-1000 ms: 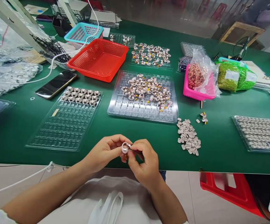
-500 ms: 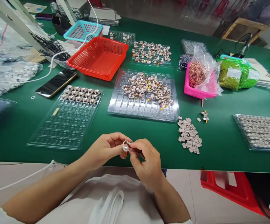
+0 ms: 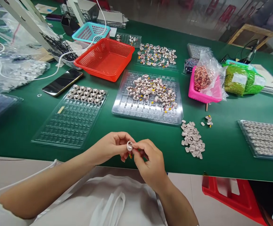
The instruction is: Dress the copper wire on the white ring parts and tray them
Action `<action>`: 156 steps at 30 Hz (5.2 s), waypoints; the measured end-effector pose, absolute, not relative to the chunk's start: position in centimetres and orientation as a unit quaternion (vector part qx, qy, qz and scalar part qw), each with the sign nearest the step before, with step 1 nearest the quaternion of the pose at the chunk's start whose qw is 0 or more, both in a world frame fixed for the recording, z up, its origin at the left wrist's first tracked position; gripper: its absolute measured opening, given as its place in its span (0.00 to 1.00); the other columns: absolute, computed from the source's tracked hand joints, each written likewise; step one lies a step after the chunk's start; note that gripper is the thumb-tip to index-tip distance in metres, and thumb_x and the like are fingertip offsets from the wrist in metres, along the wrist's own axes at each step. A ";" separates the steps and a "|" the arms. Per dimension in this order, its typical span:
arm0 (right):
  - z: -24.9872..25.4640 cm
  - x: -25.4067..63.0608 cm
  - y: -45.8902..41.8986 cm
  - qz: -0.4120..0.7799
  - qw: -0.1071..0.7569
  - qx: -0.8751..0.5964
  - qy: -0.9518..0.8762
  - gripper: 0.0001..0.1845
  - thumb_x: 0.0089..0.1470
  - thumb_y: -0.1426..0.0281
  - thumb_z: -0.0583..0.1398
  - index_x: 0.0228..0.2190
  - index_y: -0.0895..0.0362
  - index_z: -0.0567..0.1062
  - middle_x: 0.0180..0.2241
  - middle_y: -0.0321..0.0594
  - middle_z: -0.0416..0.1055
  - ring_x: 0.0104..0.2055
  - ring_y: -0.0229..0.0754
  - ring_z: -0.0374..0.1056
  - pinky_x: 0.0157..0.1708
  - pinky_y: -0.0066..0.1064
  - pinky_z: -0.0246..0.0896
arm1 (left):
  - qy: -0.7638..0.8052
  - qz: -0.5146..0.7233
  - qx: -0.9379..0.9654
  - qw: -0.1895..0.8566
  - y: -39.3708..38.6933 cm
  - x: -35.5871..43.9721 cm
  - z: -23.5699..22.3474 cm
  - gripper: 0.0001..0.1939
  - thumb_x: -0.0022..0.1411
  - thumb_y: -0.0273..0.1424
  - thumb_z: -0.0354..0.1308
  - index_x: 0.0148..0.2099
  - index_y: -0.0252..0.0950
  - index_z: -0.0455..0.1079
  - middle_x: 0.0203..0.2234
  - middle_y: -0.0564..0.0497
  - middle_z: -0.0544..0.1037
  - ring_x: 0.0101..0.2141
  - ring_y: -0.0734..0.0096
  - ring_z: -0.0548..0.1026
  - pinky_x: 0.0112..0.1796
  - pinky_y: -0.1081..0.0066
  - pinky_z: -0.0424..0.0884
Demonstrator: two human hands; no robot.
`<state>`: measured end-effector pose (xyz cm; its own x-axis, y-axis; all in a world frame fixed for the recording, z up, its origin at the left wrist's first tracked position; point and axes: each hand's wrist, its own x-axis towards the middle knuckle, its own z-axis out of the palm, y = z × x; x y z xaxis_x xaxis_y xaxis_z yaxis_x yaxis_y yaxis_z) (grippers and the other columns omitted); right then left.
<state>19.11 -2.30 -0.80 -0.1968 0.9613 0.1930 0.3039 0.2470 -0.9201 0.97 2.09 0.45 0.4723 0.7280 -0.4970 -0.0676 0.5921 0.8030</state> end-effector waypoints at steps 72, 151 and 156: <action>-0.6 19.8 -0.7 0.496 0.359 -0.537 -0.581 0.05 0.58 0.68 0.61 0.30 0.55 0.74 0.26 0.34 0.70 0.26 0.36 0.63 0.24 0.26 0.60 | 0.440 0.301 0.401 0.745 1.6 1.3 0.3 0.14 0.54 0.31 0.68 0.43 0.31 0.80 0.31 0.49 0.84 0.29 0.71 0.79 0.35 0.70 0.79; -0.3 18.5 0.3 0.515 0.350 -0.503 -0.600 0.06 0.56 0.71 0.60 0.27 0.56 0.74 0.26 0.33 0.66 0.25 0.34 0.59 0.23 0.26 0.54 | 0.481 0.330 0.707 0.400 0.4 -0.6 -0.2 0.07 0.62 0.27 0.62 0.41 0.37 0.81 0.33 0.49 0.86 0.33 0.67 0.83 0.36 0.75 0.77; 0.0 18.7 0.7 0.510 0.333 -0.493 -0.621 0.06 0.56 0.71 0.60 0.27 0.56 0.74 0.25 0.33 0.67 0.24 0.33 0.59 0.22 0.25 0.54 | 0.490 0.323 0.713 0.384 0.3 -0.7 -0.3 0.07 0.62 0.28 0.62 0.41 0.37 0.81 0.33 0.49 0.86 0.32 0.67 0.83 0.36 0.74 0.77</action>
